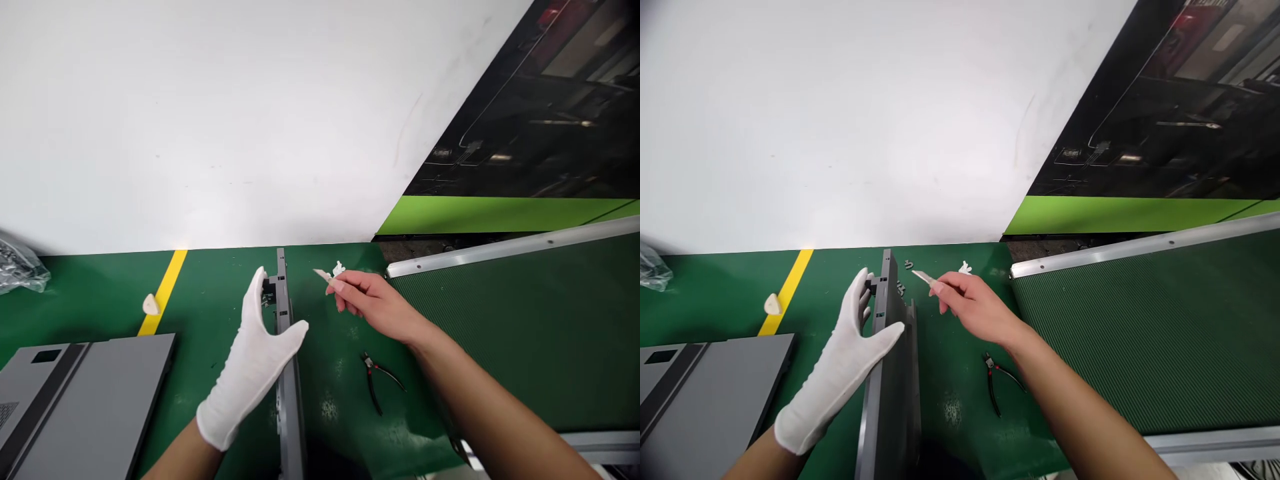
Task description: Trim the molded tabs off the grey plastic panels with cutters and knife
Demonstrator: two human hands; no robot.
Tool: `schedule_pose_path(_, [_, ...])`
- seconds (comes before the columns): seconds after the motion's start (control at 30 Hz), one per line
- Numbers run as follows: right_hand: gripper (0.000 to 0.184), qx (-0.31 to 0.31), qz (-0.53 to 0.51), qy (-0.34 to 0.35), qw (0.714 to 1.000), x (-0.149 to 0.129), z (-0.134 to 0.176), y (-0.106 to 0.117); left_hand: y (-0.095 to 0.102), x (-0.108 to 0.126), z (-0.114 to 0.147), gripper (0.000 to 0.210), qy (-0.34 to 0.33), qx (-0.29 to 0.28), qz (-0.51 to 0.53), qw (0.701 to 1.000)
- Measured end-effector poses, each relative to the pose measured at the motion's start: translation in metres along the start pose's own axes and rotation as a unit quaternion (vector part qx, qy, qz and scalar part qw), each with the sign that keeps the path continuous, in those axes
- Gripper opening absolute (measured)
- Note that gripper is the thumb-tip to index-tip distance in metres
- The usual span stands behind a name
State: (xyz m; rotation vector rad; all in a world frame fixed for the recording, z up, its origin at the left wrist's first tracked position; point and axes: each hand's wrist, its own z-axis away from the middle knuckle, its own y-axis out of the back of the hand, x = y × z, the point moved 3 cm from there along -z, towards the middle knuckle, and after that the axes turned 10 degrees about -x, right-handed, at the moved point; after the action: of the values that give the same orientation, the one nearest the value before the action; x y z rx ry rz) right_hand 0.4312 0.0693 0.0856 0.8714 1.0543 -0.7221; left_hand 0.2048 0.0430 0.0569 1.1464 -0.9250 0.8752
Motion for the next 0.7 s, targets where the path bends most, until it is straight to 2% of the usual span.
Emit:
schedule_pose_path(0.13, [0.05,0.001,0.219,-0.016,0.976,-0.034,-0.012,-0.006,-0.001,-0.002,-0.001,0.1,0.008,-0.004,0.037,0.999])
schedule_pose_path(0.3, [0.048,-0.008,0.41,-0.03,0.912,-0.054,-0.025,-0.017,-0.003,-0.001,0.004,0.099,0.019,-0.004,0.051,0.999])
schedule_pose_path(0.43, [0.05,0.005,0.491,-0.052,0.87,-0.06,-0.028,-0.022,-0.001,0.001,0.005,0.098,0.033,-0.01,0.054,0.998])
schedule_pose_path(0.7, [0.058,0.002,0.572,-0.077,0.816,-0.068,-0.025,-0.024,0.001,0.001,0.002,0.092,0.012,-0.01,0.065,0.998])
